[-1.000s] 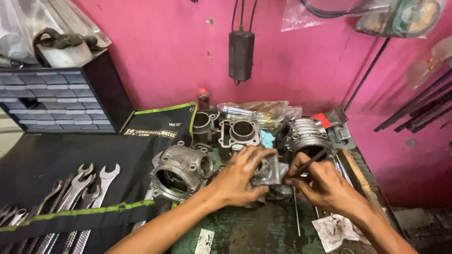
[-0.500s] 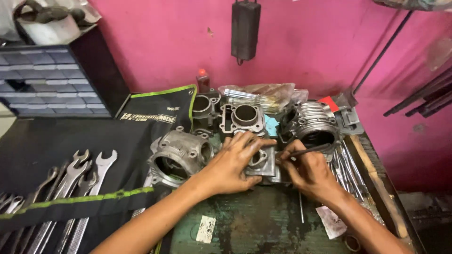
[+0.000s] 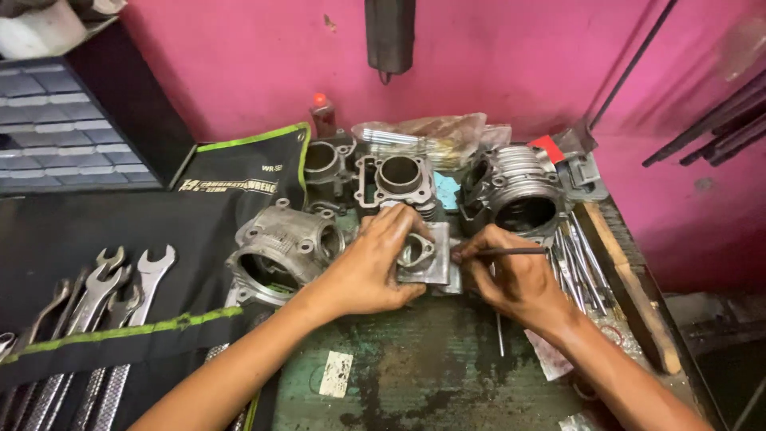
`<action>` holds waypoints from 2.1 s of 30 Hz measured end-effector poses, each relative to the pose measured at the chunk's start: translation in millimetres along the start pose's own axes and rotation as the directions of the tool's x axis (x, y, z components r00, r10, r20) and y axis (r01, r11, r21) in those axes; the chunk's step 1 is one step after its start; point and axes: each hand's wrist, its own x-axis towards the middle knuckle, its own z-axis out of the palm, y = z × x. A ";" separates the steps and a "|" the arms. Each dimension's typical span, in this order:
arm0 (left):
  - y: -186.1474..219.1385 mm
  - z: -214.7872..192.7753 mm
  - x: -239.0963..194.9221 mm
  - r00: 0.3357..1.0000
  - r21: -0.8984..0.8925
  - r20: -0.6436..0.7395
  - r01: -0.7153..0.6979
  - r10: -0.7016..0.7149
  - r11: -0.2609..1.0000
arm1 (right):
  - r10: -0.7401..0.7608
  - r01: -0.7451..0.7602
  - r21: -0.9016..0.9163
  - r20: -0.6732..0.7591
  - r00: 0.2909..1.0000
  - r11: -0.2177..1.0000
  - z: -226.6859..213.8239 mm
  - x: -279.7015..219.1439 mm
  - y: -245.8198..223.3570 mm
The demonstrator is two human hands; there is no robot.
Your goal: A person is cleaning and inspecting motorcycle engine cylinder blocks using a metal scribe at a workbench.
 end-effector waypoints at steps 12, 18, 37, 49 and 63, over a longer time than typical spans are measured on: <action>1.9 -3.9 1.3 1.000 -0.072 0.000 -0.025 0.025 0.997 | 0.063 -0.068 0.067 0.074 0.995 0.995 7.1 -12.2 3.2; -2.0 -2.4 1.5 1.000 -0.069 -0.005 -0.017 0.016 0.997 | -0.023 0.023 -0.035 -0.003 1.000 0.999 10.4 -4.1 17.5; -6.3 0.0 -1.2 0.998 -0.036 -0.030 -0.053 0.052 0.998 | 0.023 -0.023 -0.027 0.008 1.000 0.999 7.0 -8.0 -1.1; -4.0 0.7 -1.6 1.000 -0.012 -0.006 -0.019 0.019 1.000 | -0.028 0.028 -0.017 0.037 0.999 0.999 5.2 -9.9 1.8; -3.7 0.6 -4.5 0.998 0.006 -0.037 -0.059 0.059 0.998 | 0.104 -0.110 0.034 0.136 0.985 0.993 7.5 -22.8 21.4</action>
